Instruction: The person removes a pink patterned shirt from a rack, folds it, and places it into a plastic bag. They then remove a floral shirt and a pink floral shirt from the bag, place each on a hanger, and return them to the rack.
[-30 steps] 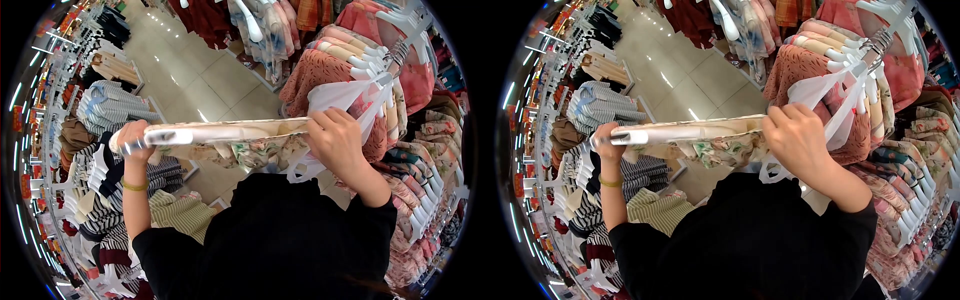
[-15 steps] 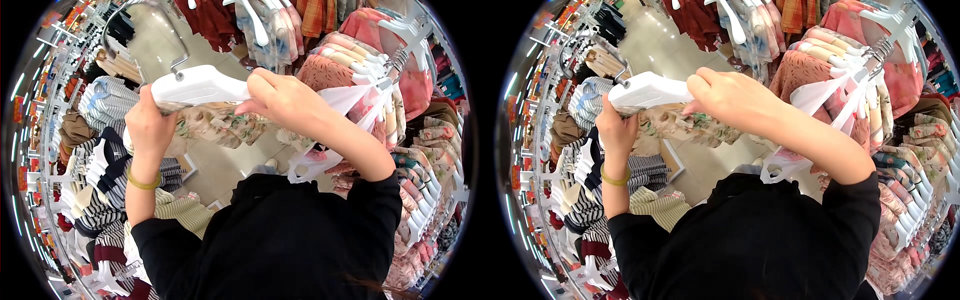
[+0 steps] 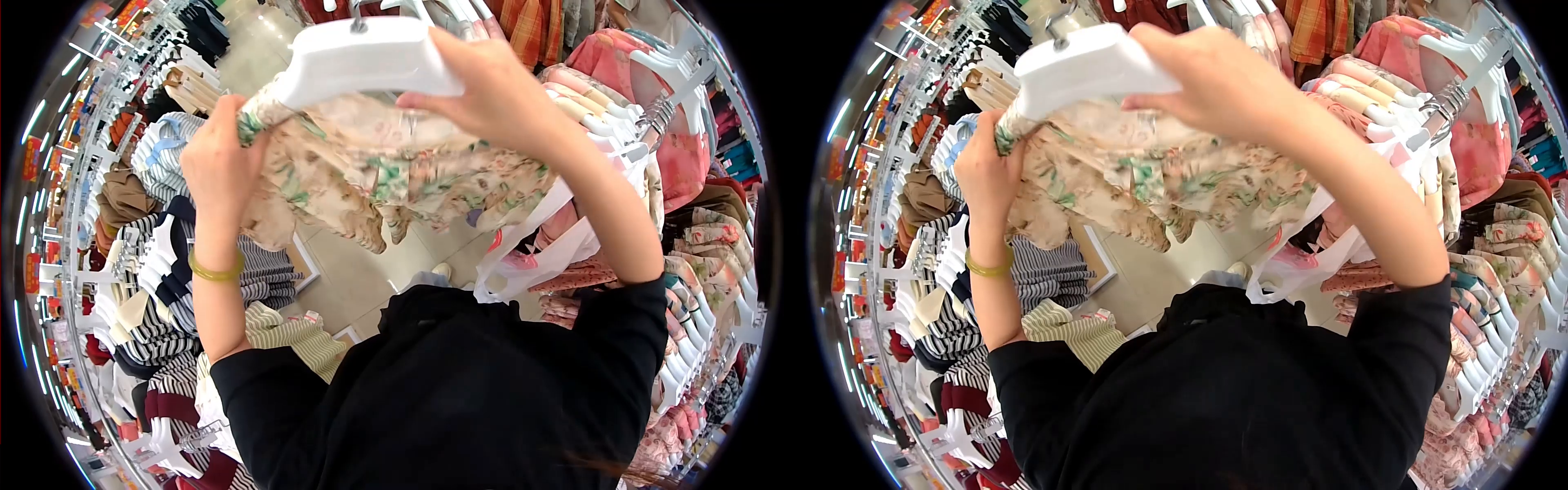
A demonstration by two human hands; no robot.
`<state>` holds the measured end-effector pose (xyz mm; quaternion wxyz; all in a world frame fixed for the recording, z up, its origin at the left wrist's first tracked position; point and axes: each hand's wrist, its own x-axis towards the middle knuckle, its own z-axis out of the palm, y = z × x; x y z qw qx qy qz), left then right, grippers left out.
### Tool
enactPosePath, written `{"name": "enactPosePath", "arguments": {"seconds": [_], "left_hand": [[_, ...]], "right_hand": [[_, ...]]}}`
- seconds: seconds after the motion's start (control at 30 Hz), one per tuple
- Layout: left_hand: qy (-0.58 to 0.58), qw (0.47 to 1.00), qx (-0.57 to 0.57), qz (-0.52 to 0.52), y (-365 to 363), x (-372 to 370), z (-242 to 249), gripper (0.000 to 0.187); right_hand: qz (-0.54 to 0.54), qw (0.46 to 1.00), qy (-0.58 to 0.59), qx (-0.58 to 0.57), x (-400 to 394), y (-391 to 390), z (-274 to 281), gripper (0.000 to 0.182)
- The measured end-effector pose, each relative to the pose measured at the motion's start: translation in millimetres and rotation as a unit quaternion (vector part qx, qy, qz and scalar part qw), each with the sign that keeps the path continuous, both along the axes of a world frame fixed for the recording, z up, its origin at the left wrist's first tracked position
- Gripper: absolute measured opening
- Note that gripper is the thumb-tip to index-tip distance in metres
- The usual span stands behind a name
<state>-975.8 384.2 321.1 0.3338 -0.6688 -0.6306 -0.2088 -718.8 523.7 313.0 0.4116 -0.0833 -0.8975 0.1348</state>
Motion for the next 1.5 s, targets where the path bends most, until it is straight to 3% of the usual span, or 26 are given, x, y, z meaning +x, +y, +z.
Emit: {"name": "enactPosePath", "arguments": {"seconds": [0.03,0.07,0.13,0.17,0.2,0.23,0.3,0.4,0.47,0.57,0.67,0.73,0.8,0.83,0.87,0.93,0.97,1.07,1.27,1.33,1.4,1.47,1.5], "left_hand": [[-0.015,1.0,0.003,0.01,0,-13,-3,0.039],[-0.014,1.0,0.004,0.009,-1,-16,-4,0.039],[-0.158,0.987,-0.004,-0.035,-2,-21,-4,0.039],[-0.193,0.98,-0.023,-0.048,-4,-27,-4,0.037],[-0.192,0.98,-0.022,-0.049,-5,-35,-7,0.037],[-0.289,0.952,-0.037,-0.099,-4,-45,-14,0.035],[-0.462,0.866,-0.084,-0.17,-7,-61,-28,0.024],[-0.526,0.833,-0.099,-0.143,-17,-102,-49,0.015],[-0.534,0.83,-0.096,-0.13,-22,-129,-57,0.007],[-0.507,0.857,0.019,-0.093,-26,-150,-62,0.007],[-0.464,0.881,0.025,-0.085,-29,-160,-65,0.008],[-0.49,0.869,-0.016,-0.068,-32,-156,-60,0.005],[-0.333,0.93,0.002,-0.158,-22,-124,-47,0.022],[-0.355,0.921,-0.039,-0.154,-23,-120,-46,0.04],[-0.389,0.9,-0.05,-0.192,-19,-118,-49,0.045],[-0.457,0.848,-0.122,-0.24,-14,-119,-62,0.04],[-0.468,0.848,-0.152,-0.198,-15,-121,-67,0.029],[-0.432,0.893,-0.071,-0.101,-16,-127,-76,0.014],[-0.544,0.83,-0.012,-0.125,-18,-139,-103,0.006],[-0.608,0.771,-0.002,-0.191,-20,-144,-121,0.018],[-0.667,0.702,-0.002,-0.25,-19,-140,-150,0.034],[-0.495,0.769,-0.347,-0.207,-28,-218,-238,0.047],[-0.565,0.747,-0.295,-0.19,-21,-181,-243,0.048]], "right_hand": [[-0.05,0.996,-0.016,0.071,4,6,6,0.038],[-0.09,0.993,-0.067,0.02,5,4,18,0.039],[-0.069,0.973,-0.192,-0.105,18,-5,57,0.042],[-0.071,0.973,-0.191,-0.106,16,-3,55,0.042],[-0.043,0.992,-0.107,-0.055,13,2,51,0.043],[-0.014,1.0,-0.023,-0.003,10,8,49,0.045],[0.012,1.0,-0.012,-0.015,5,29,49,0.044],[0.022,0.999,-0.002,-0.044,4,40,57,0.038],[-0.009,0.997,-0.061,-0.042,4,43,64,0.036],[-0.015,0.997,-0.043,-0.056,-3,47,67,0.036],[-0.033,0.996,-0.053,-0.068,-8,50,69,0.037],[-0.014,0.996,-0.053,-0.077,-14,50,68,0.038],[0.001,0.995,-0.053,-0.082,-21,49,69,0.037],[0.013,0.995,-0.052,-0.086,-25,47,70,0.037],[0.015,0.995,-0.054,-0.085,-28,44,72,0.037],[-0.006,0.992,-0.075,-0.106,-29,38,75,0.036],[-0.006,0.992,-0.075,-0.105,-31,39,76,0.036],[-0.006,0.991,-0.081,-0.107,-34,42,73,0.035],[0.023,0.989,-0.05,-0.134,-45,49,54,0.034],[-0.058,0.99,-0.062,-0.114,-47,37,51,0.036],[-0.045,0.984,-0.064,-0.157,-51,31,49,0.04],[-0.094,0.974,-0.141,-0.152,-52,11,56,0.038],[-0.075,0.986,-0.06,-0.133,-59,10,35,0.037]]}}
